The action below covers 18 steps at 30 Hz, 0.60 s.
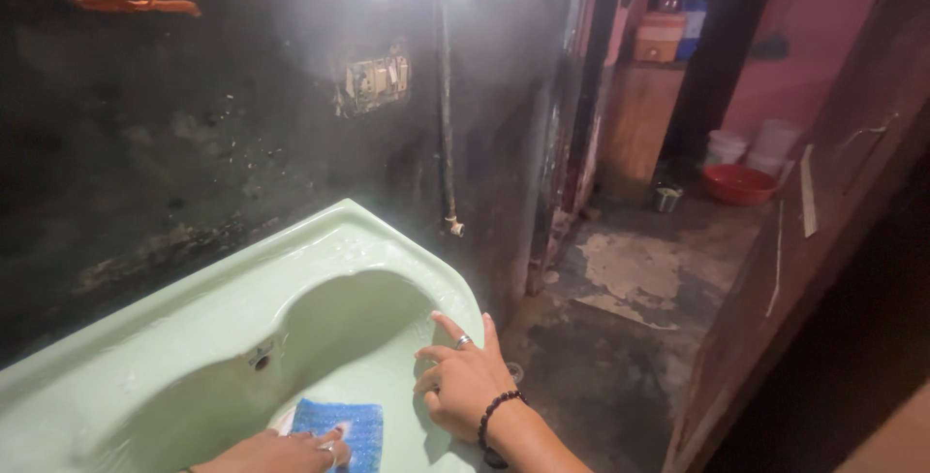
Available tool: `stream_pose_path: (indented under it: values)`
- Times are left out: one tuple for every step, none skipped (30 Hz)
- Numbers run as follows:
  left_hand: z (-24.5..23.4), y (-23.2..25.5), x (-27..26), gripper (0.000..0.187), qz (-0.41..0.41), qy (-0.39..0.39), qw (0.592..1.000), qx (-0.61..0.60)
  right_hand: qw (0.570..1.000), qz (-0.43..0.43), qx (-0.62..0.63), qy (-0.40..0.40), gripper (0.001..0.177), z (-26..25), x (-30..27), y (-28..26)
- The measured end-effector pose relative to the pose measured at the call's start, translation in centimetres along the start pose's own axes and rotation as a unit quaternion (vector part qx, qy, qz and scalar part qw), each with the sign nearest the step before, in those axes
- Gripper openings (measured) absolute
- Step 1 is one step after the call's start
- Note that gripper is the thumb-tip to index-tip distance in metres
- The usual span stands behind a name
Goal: The person cleans the interior and edges of a sink using a blue sponge.
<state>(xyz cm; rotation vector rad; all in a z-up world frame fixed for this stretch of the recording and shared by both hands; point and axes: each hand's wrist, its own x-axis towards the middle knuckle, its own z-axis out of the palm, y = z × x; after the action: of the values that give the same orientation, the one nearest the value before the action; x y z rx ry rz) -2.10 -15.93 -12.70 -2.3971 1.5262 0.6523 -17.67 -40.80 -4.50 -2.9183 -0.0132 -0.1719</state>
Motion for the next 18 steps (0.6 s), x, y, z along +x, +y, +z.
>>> stream_pose_path:
  values:
    - [0.2,-0.1,0.1,0.038,0.025,0.027,0.998,0.055,1.000,0.000,0.000,0.000,0.031,0.0,-0.1,-0.1]
    - [0.2,0.0,0.1,0.040,0.050,0.054,0.991,0.111,1.000,0.001,0.000,0.000,0.031,0.0,-0.2,-0.1]
    - [-0.1,0.5,0.1,0.044,0.024,0.050,0.993,0.108,1.000,-0.001,0.002,0.001,0.031,0.1,-0.2,-0.2]
    - [-0.9,1.2,0.2,0.049,-0.003,0.046,0.993,0.105,1.000,-0.002,0.004,0.003,0.031,0.1,-0.2,-0.2]
    - [-2.0,2.2,0.2,0.054,-0.032,0.044,0.993,0.102,1.000,-0.006,0.005,0.005,0.030,0.1,-0.2,-0.1]
    - [-3.1,3.2,0.0,0.058,-0.050,0.037,0.994,0.088,1.000,-0.008,0.002,0.005,0.030,0.1,-0.2,0.0]
    - [-4.4,4.0,-0.3,0.063,-0.070,0.031,0.994,0.076,1.000,-0.011,0.000,0.006,0.030,0.1,-0.2,0.0]
    - [-5.5,4.7,-0.5,0.067,-0.091,0.025,0.994,0.063,1.000,-0.014,-0.003,0.007,0.030,0.2,-0.1,0.1]
    - [-6.2,5.2,-0.5,0.069,-0.101,0.031,0.993,0.044,1.000,-0.021,-0.007,0.010,0.030,0.3,-0.2,0.3]
    - [-6.6,5.5,-0.4,0.071,-0.112,0.037,0.993,0.024,0.999,-0.028,-0.011,0.014,0.029,0.4,-0.2,0.5]
    - [-6.7,5.4,0.0,0.073,-0.124,0.043,0.991,0.003,0.999,-0.037,-0.015,0.017,0.029,0.6,-0.2,0.7]
    - [-6.2,5.2,0.5,0.072,-0.117,0.036,0.992,0.006,0.999,-0.043,-0.018,0.013,0.029,0.7,-0.2,1.0]
    - [-5.4,4.6,1.0,0.068,-0.118,0.031,0.993,0.006,0.998,-0.052,-0.020,0.010,0.029,0.8,0.1,1.3]
    - [-4.2,3.8,1.4,0.064,-0.117,0.032,0.993,0.007,0.998,-0.061,-0.022,0.007,0.029,0.9,0.4,1.6]
    - [-2.6,3.2,1.8,0.060,-0.111,0.035,0.993,0.010,0.997,-0.074,-0.026,0.004,0.029,1.1,0.7,1.9]
    - [-1.4,2.6,2.2,0.056,-0.100,0.043,0.994,0.014,0.996,-0.088,-0.030,0.001,0.029,1.3,0.9,2.2]
    - [-0.5,2.3,2.6,0.053,-0.090,0.052,0.994,0.017,0.994,-0.100,-0.033,-0.003,0.029,1.5,1.1,2.5]
    - [-0.1,2.3,2.8,0.051,-0.094,0.059,0.994,0.018,0.993,-0.110,-0.031,0.003,0.029,1.7,1.3,2.9]
